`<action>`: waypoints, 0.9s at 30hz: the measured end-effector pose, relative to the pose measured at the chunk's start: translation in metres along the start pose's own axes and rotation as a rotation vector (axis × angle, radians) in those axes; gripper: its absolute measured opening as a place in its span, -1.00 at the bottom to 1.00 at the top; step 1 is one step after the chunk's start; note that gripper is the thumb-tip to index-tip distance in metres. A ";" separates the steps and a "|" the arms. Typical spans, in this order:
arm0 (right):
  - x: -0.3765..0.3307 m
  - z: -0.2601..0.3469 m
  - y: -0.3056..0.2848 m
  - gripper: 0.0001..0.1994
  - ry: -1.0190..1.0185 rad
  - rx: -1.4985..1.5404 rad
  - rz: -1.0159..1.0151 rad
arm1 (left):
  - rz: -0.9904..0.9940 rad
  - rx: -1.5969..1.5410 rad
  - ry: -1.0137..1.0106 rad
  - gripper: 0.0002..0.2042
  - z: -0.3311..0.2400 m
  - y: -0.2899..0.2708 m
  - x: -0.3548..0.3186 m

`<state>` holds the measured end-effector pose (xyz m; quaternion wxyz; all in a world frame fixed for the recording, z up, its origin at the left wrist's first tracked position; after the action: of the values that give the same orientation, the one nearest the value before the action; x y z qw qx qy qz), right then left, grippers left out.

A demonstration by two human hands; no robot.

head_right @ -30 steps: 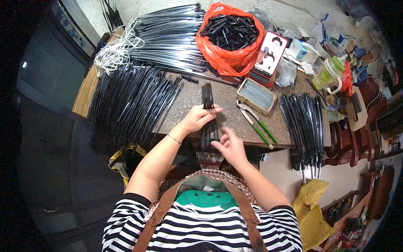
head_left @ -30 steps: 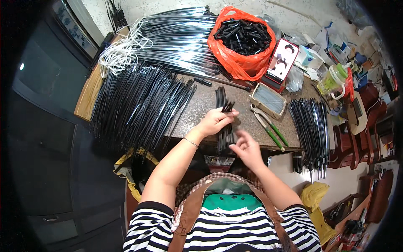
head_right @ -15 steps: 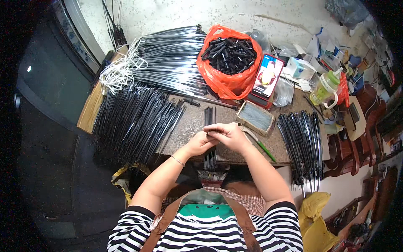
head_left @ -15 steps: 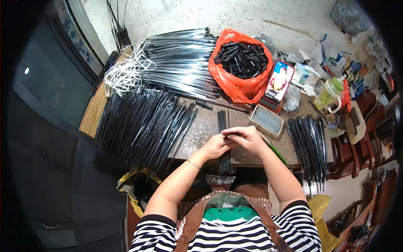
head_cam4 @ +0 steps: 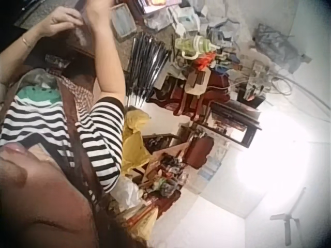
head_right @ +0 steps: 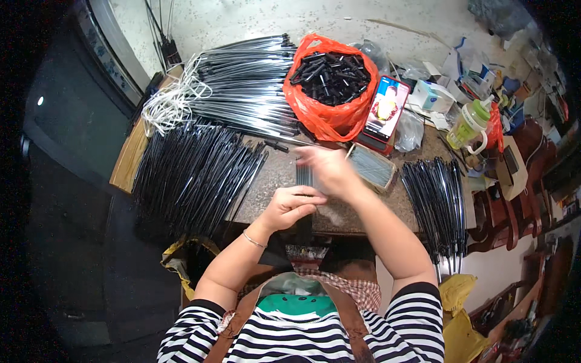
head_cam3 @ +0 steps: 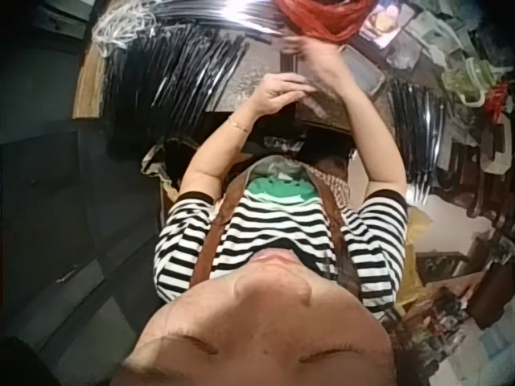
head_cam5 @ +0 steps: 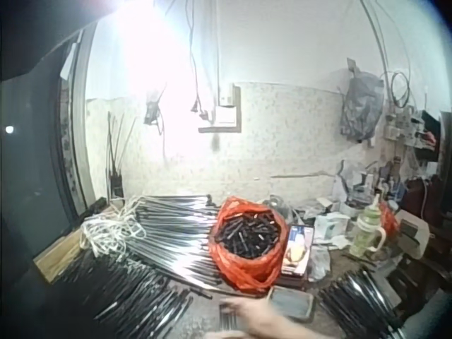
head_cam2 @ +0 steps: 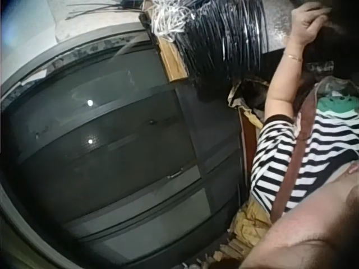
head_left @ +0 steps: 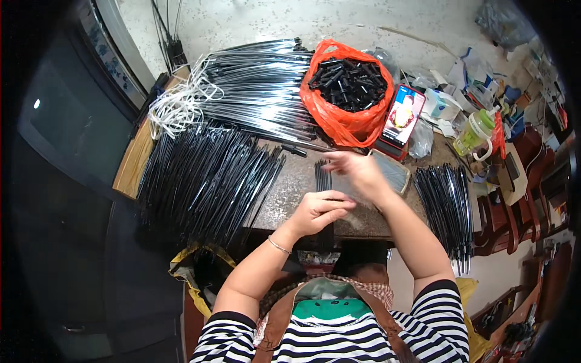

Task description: The person assembles umbrella frames by threading wire through bundles of ribs, attaching the ribs to hubs on metal tubes, and securing the wire around the hubs using pliers.

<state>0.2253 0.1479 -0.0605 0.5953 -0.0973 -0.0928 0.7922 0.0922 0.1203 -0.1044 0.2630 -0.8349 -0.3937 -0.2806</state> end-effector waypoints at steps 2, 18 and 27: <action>-0.005 0.008 -0.026 -0.78 0.179 -0.462 -0.404 | -0.039 0.019 0.052 -0.86 0.003 -0.005 -0.005; -0.047 -0.012 -0.028 -0.88 -0.218 -0.355 -0.381 | -0.167 0.048 0.028 -0.89 0.007 -0.004 0.014; -0.058 -0.006 -0.005 -0.80 -0.321 -0.577 -0.435 | -0.170 0.033 0.003 -0.89 0.015 0.003 0.010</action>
<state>0.2476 0.0938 -0.0627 0.6754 -0.1137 -0.4221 0.5939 0.1040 0.1335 -0.1084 0.2527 -0.7934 -0.4676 -0.2965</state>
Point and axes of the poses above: each hand's wrist, its own x-axis towards the middle knuckle, its own y-axis out of the palm, z = x × y, the point moved 1 cm from there along x, towards the middle knuckle, and after that the axes turned 13 degrees about y, right-handed, at the moved point
